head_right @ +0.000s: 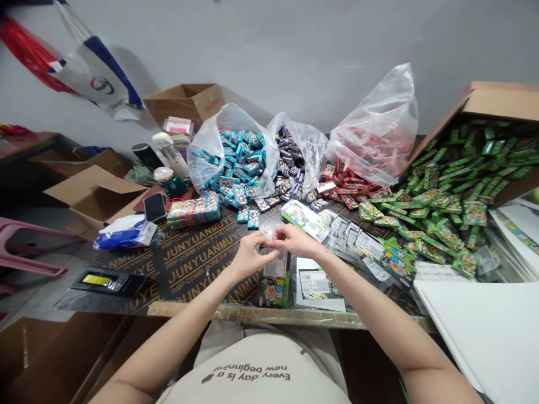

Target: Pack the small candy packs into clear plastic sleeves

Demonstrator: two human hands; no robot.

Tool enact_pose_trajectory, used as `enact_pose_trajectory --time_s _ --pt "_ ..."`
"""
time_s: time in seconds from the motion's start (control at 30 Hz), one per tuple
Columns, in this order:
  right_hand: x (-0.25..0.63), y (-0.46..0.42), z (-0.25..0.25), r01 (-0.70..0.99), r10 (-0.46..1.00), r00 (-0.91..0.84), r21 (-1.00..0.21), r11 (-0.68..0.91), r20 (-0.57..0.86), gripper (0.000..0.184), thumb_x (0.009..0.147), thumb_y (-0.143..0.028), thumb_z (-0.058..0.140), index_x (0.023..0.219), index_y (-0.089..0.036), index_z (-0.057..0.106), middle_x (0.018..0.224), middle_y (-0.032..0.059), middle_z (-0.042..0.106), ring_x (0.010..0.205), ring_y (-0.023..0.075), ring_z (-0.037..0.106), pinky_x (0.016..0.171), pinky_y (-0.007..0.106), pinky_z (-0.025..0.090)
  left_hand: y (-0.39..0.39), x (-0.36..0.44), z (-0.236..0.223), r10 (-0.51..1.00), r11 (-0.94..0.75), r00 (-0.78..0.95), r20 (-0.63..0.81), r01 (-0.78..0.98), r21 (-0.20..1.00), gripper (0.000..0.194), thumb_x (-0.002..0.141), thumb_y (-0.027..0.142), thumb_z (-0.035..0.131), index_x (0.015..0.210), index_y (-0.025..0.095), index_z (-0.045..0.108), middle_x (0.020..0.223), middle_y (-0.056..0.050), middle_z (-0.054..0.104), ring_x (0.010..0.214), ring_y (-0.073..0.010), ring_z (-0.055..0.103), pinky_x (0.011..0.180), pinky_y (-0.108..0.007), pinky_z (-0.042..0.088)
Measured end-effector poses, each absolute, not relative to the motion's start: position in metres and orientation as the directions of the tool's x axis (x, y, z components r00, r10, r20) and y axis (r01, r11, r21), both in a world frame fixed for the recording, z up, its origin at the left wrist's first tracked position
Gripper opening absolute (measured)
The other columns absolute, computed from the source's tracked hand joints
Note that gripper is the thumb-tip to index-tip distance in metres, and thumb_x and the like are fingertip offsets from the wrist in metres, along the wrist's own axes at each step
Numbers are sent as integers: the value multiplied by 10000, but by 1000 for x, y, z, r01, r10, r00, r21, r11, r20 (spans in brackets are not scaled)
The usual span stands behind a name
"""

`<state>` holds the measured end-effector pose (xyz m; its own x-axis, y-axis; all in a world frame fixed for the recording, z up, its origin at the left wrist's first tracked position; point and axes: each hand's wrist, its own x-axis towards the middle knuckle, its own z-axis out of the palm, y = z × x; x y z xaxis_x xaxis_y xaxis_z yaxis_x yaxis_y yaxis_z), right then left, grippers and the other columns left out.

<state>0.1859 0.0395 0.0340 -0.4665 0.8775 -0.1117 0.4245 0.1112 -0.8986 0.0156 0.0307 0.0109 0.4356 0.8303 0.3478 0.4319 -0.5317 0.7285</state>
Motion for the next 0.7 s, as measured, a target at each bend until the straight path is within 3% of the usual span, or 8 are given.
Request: enact_pose_trajectory --time_s 0.17,0.33,0.43,0.53,0.63,0.7 --pt "181 39 22 442 925 -371 -892 93 -87 225 692 -338 602 609 -160 491 532 -37 496 493 79 426 471 203 295 28 22 5 880 -465 334 336 474 747 122 636 175 687 608 149 572 605 16 550 597 -116 513 578 -223 370" --pt "188 40 0 365 991 -131 -929 54 7 205 701 -287 577 855 -197 475 573 -53 541 520 110 516 502 213 378 25 17 3 821 -561 437 367 503 657 118 771 234 585 867 179 627 721 -4 536 681 -127 519 626 -229 400" --pt "220 36 -14 622 999 13 -782 33 53 168 765 -272 502 919 -202 510 714 -5 599 633 132 559 605 249 414 32 -5 -1 827 -560 447 340 606 565 211 849 260 465 932 192 646 750 -25 512 690 -134 516 649 -242 419" --pt "259 20 -31 829 992 108 -557 -54 66 67 720 -242 567 747 -186 592 765 39 598 734 169 542 686 281 384 43 -37 -9 879 -475 397 264 783 402 268 843 334 460 965 171 635 814 -63 538 785 -187 534 743 -316 436" --pt "281 1 -55 855 994 106 -510 -93 -4 82 651 -225 639 603 -177 593 648 33 566 697 182 519 655 283 355 48 -53 -20 848 -524 494 193 836 161 454 691 405 646 1085 192 570 1097 -128 521 1093 -311 428 956 -513 277" --pt "284 -7 -70 862 995 88 -498 -94 -37 89 627 -228 660 595 -176 594 630 24 556 673 176 505 632 274 343 47 -48 -30 730 -683 680 72 720 124 671 567 413 743 1170 253 496 1258 -121 432 1203 -338 318 999 -579 128"
